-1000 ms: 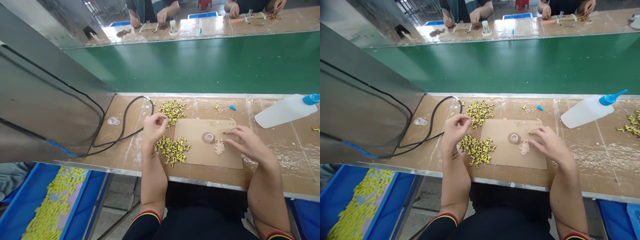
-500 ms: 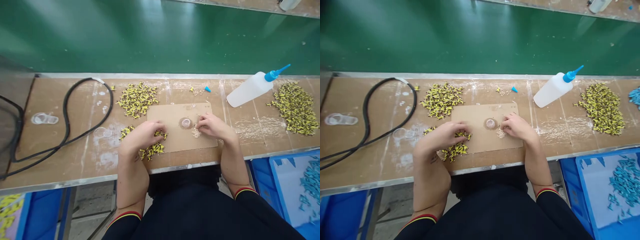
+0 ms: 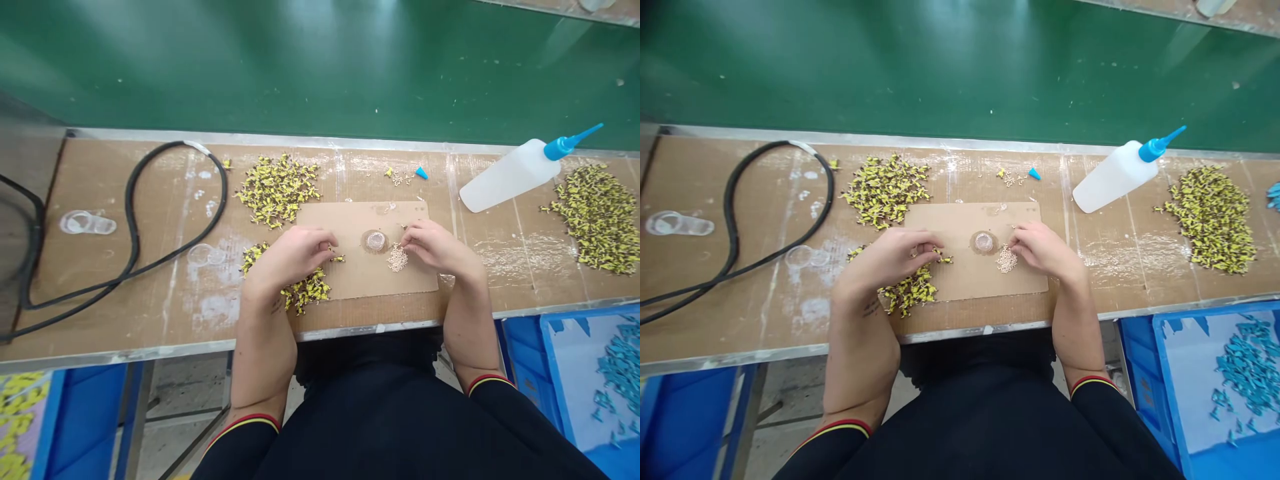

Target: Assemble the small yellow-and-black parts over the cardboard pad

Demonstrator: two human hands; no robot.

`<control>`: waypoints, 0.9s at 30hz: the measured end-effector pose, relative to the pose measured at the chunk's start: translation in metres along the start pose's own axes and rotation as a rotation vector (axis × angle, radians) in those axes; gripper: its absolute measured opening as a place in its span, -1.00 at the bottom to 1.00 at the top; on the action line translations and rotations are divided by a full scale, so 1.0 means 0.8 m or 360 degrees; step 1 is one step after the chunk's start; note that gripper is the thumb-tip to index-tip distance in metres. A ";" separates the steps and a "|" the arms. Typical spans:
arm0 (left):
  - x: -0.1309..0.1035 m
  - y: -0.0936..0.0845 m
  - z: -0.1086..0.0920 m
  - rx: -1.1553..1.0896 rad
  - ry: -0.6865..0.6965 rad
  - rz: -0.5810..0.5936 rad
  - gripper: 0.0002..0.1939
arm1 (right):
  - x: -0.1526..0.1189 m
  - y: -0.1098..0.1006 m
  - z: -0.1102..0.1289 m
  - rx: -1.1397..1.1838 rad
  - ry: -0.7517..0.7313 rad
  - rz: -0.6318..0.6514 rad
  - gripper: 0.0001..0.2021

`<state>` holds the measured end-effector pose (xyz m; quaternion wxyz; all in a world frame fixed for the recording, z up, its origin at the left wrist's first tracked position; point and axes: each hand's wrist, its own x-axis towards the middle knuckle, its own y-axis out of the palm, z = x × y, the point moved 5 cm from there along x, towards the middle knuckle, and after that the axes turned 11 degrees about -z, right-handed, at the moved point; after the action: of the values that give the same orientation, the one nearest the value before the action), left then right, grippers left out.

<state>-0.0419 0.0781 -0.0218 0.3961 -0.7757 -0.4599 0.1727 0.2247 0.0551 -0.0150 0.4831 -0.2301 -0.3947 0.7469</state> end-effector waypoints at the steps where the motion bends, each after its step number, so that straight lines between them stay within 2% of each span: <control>1: 0.001 -0.002 -0.001 0.0014 0.0002 -0.0047 -0.86 | 0.000 -0.003 -0.001 0.0005 0.0012 -0.0024 -0.86; 5: 0.002 -0.009 -0.004 0.0038 -0.0008 -0.0212 -0.79 | 0.000 -0.012 0.001 0.0045 0.0011 -0.0167 -0.84; 10: 0.002 -0.006 -0.003 -0.0089 -0.0058 -0.0182 -0.80 | 0.001 -0.014 0.006 0.0075 -0.0011 -0.0239 -0.84; 14: 0.000 -0.012 -0.009 -0.0263 -0.0096 -0.0258 -0.77 | 0.003 -0.015 0.011 0.0075 -0.0011 -0.0292 -0.85; 16: -0.002 -0.018 -0.013 -0.0388 -0.0127 -0.0383 -0.74 | 0.003 -0.016 0.014 0.0077 -0.0025 -0.0339 -0.85; 20: -0.006 -0.030 -0.012 -0.0706 -0.0282 -0.0865 -0.66 | 0.002 -0.017 0.021 0.0099 -0.0075 -0.0436 -0.85; 22: -0.006 -0.029 -0.009 -0.0868 -0.0346 -0.1028 -0.64 | 0.002 -0.017 0.023 0.0101 -0.0079 -0.0465 -0.85; 24: -0.002 -0.022 -0.009 -0.1003 -0.0383 -0.1039 -0.63 | 0.002 -0.016 0.025 0.0087 -0.0079 -0.0481 -0.84; 27: 0.006 -0.004 -0.015 -0.1192 -0.0421 -0.0876 -0.62 | 0.003 -0.014 0.028 0.0058 -0.0088 -0.0489 -0.82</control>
<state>-0.0338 0.0777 -0.0113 0.0587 -0.6858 -0.7252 -0.0188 0.2138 0.0517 0.0072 0.5847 -0.1374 -0.4249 0.6772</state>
